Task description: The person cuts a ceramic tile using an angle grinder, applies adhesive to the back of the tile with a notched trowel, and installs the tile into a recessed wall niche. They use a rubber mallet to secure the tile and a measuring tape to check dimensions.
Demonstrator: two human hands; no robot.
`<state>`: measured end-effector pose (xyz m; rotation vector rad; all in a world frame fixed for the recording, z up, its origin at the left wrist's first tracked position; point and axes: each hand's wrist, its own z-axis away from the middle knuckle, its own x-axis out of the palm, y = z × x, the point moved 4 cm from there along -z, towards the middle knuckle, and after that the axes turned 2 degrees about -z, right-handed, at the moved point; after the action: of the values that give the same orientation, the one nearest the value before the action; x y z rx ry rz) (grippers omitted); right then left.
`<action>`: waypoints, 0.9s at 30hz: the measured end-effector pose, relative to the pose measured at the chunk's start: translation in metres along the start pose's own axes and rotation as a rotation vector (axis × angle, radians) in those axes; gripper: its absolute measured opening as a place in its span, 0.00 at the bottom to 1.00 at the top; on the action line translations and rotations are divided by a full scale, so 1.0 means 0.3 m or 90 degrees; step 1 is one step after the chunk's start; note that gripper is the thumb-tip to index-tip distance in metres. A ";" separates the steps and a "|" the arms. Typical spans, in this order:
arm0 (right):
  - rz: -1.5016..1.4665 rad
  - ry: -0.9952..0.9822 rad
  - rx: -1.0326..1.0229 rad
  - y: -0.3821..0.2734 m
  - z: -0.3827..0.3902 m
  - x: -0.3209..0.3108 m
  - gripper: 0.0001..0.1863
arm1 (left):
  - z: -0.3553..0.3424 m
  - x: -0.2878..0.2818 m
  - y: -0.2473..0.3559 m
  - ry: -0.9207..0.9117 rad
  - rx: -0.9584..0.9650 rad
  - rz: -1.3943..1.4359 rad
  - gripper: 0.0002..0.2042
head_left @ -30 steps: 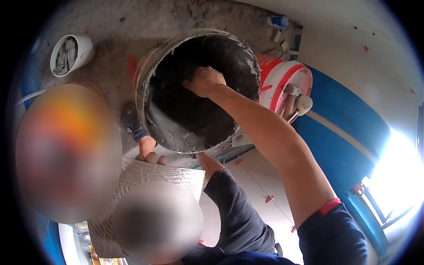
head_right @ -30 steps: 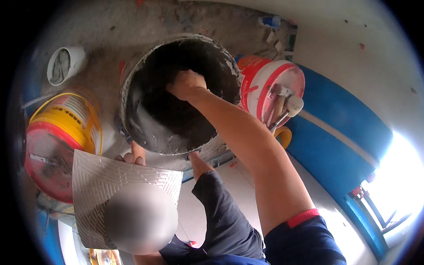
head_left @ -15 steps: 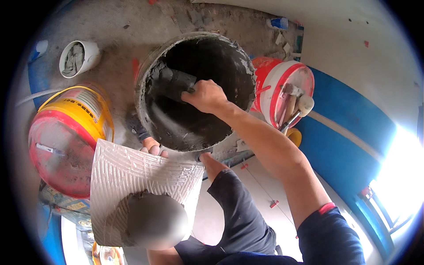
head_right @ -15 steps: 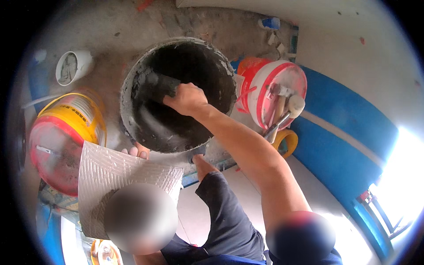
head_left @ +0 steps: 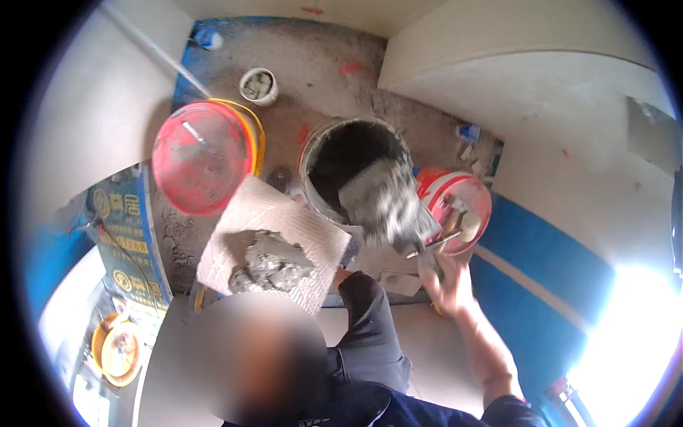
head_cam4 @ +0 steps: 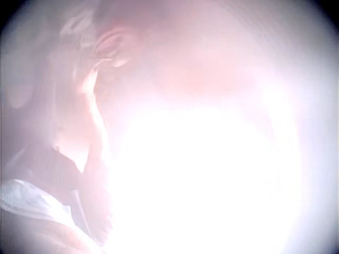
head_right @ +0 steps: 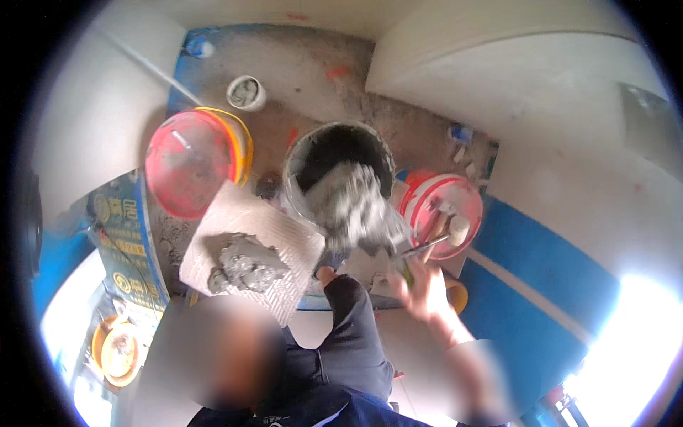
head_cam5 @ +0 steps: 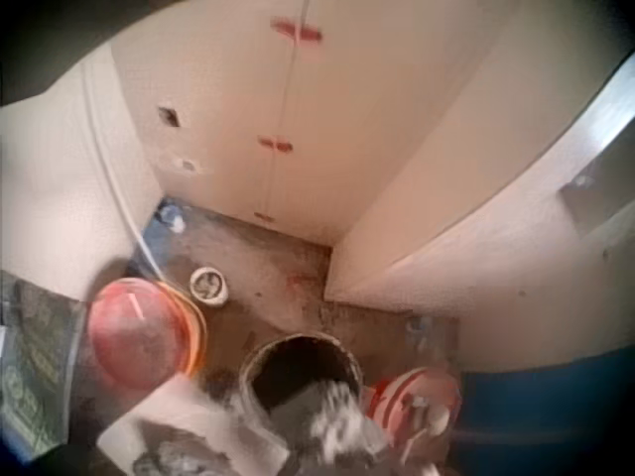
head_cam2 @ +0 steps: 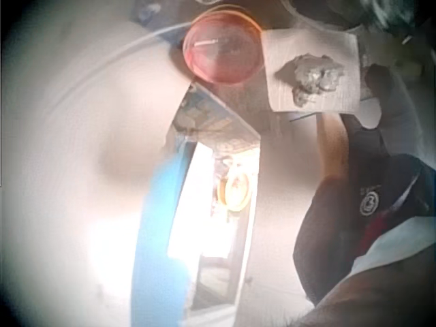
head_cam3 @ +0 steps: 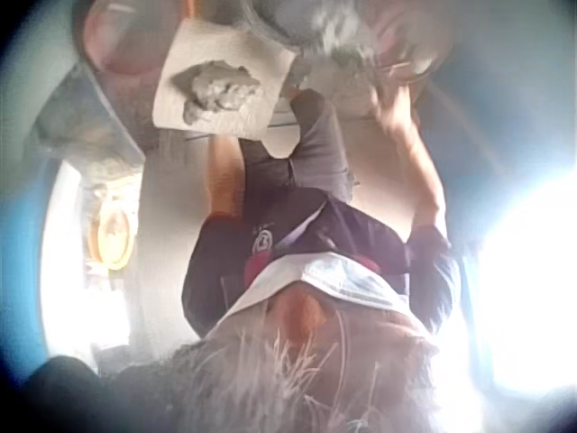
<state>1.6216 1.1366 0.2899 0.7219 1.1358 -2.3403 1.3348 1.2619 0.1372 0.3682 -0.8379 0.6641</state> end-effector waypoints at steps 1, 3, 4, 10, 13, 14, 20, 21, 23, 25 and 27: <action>0.065 0.048 -0.080 -0.078 0.107 -0.057 0.19 | 0.026 0.073 -0.041 -0.025 0.004 0.000 0.27; 0.144 0.123 -0.182 -0.209 0.312 -0.115 0.30 | 0.101 0.194 -0.122 -0.050 0.014 -0.002 0.28; 0.131 0.179 -0.148 -0.197 0.407 -0.097 0.32 | 0.102 0.259 -0.177 -0.070 -0.002 -0.025 0.28; 0.064 0.158 -0.059 -0.125 0.752 0.026 0.22 | 0.356 0.586 -0.404 -0.110 -0.052 -0.155 0.28; 0.098 0.137 -0.080 -0.162 0.799 0.004 0.20 | 0.427 0.752 -0.418 -0.152 -0.076 -0.231 0.28; 0.112 0.136 -0.103 -0.134 0.802 -0.015 0.19 | 0.438 0.797 -0.444 -0.171 -0.078 -0.254 0.28; 0.008 0.157 -0.050 0.032 0.758 0.005 0.13 | 0.425 0.983 -0.475 -0.219 -0.076 -0.433 0.29; 0.137 0.157 -0.084 0.069 0.756 0.012 0.13 | 0.426 1.054 -0.464 -0.248 -0.062 -0.454 0.29; 0.106 0.195 -0.067 0.139 0.740 0.018 0.15 | 0.437 1.166 -0.443 -0.279 -0.028 -0.528 0.29; 0.008 0.244 -0.053 0.202 0.708 0.083 0.18 | 0.451 1.214 -0.389 -0.270 0.007 -0.625 0.29; -0.045 0.286 -0.049 0.304 0.723 0.127 0.20 | 0.493 1.239 -0.386 -0.247 0.043 -0.724 0.29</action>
<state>1.5892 0.9034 0.3277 1.2393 1.4462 -2.2352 1.5104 1.2413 0.5143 0.9498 -0.8151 -0.4553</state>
